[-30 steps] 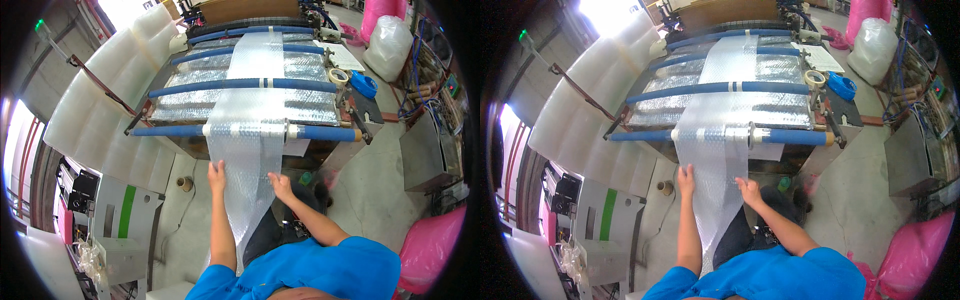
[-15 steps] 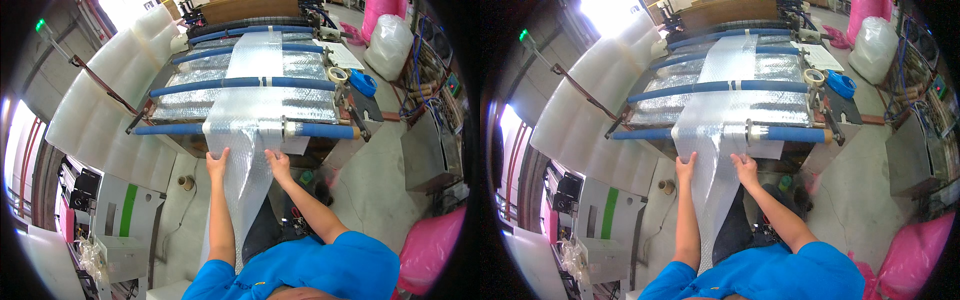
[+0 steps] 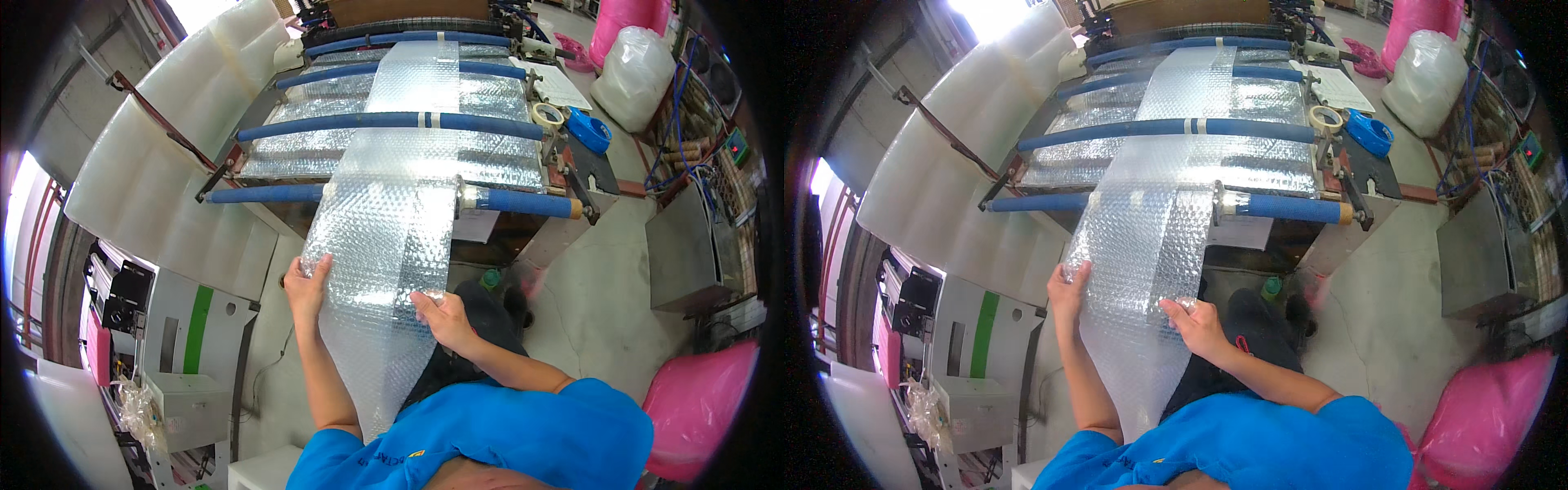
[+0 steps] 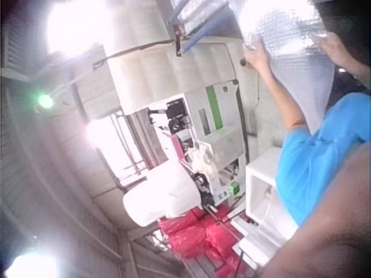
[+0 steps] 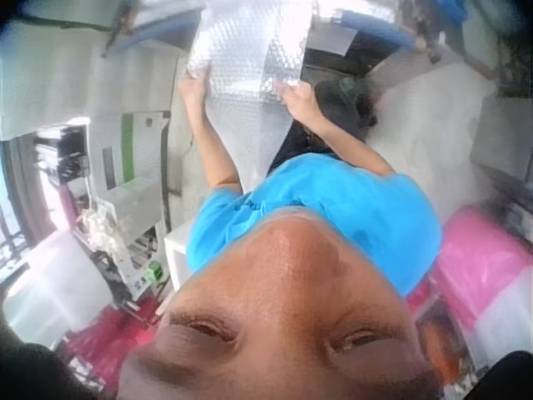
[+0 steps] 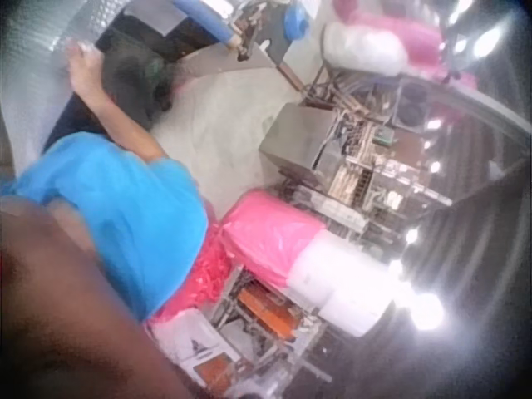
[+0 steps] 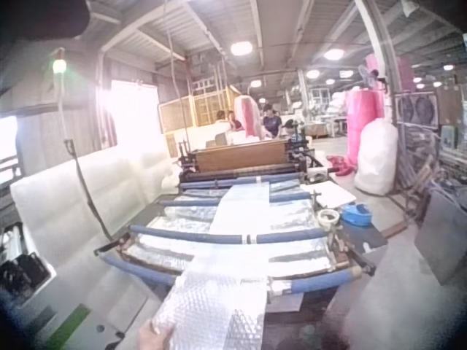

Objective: The person handles a large sheet of bubble wrap, pulling it from a roll and guiding it through a machine with rollers. They smooth the material with their hands and adjust its position on the conveyor system.

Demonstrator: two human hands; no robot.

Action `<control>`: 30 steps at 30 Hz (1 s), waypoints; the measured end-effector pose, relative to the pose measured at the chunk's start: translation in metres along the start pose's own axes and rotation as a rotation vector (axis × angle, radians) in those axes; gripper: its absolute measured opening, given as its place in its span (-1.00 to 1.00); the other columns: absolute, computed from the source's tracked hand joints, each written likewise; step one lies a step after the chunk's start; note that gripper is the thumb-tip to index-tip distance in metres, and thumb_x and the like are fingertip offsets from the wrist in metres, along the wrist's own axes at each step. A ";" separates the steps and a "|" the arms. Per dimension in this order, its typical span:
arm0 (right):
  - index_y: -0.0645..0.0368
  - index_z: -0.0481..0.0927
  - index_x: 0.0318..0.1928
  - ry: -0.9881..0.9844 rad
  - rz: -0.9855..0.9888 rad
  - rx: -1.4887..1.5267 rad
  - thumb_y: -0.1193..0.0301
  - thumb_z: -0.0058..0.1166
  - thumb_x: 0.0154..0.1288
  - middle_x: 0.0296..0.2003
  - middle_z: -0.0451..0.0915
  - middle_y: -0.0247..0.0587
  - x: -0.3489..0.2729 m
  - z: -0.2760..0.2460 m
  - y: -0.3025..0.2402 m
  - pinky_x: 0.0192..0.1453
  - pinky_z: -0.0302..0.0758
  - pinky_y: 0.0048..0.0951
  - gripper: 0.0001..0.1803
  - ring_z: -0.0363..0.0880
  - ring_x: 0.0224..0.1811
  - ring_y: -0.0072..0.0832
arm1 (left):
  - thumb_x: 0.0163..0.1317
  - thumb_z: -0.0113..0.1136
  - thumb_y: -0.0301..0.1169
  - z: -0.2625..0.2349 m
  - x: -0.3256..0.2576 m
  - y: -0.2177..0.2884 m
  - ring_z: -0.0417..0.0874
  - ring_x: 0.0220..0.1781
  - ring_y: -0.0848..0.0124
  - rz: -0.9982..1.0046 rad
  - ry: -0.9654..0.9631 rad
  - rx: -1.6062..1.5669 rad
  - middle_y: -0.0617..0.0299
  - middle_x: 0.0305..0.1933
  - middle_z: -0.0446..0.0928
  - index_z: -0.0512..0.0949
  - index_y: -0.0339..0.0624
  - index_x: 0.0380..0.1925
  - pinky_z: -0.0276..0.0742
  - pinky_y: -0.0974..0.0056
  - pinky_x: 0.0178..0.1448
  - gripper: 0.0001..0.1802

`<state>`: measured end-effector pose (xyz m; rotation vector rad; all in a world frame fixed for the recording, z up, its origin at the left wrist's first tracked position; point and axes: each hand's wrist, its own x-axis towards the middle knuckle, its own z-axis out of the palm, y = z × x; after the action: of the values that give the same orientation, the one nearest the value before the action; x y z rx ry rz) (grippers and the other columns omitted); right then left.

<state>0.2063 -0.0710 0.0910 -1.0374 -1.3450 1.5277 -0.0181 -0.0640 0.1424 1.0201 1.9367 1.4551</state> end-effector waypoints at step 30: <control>0.23 0.44 -0.59 0.220 -0.052 -0.189 0.07 -0.02 0.12 -0.74 0.32 -0.46 0.058 -0.024 0.118 -0.55 0.23 -0.59 -0.56 0.25 -0.65 -0.70 | -0.42 0.37 0.05 0.057 0.014 -0.087 0.48 -0.22 0.14 -0.094 -0.019 0.371 -0.03 -0.26 0.43 0.24 -0.33 -0.25 0.37 0.20 -0.17 -0.16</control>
<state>0.2030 -0.0184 -0.0321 -1.2399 -1.3674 1.2261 -0.0053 -0.0329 0.0432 1.0751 2.2599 1.0522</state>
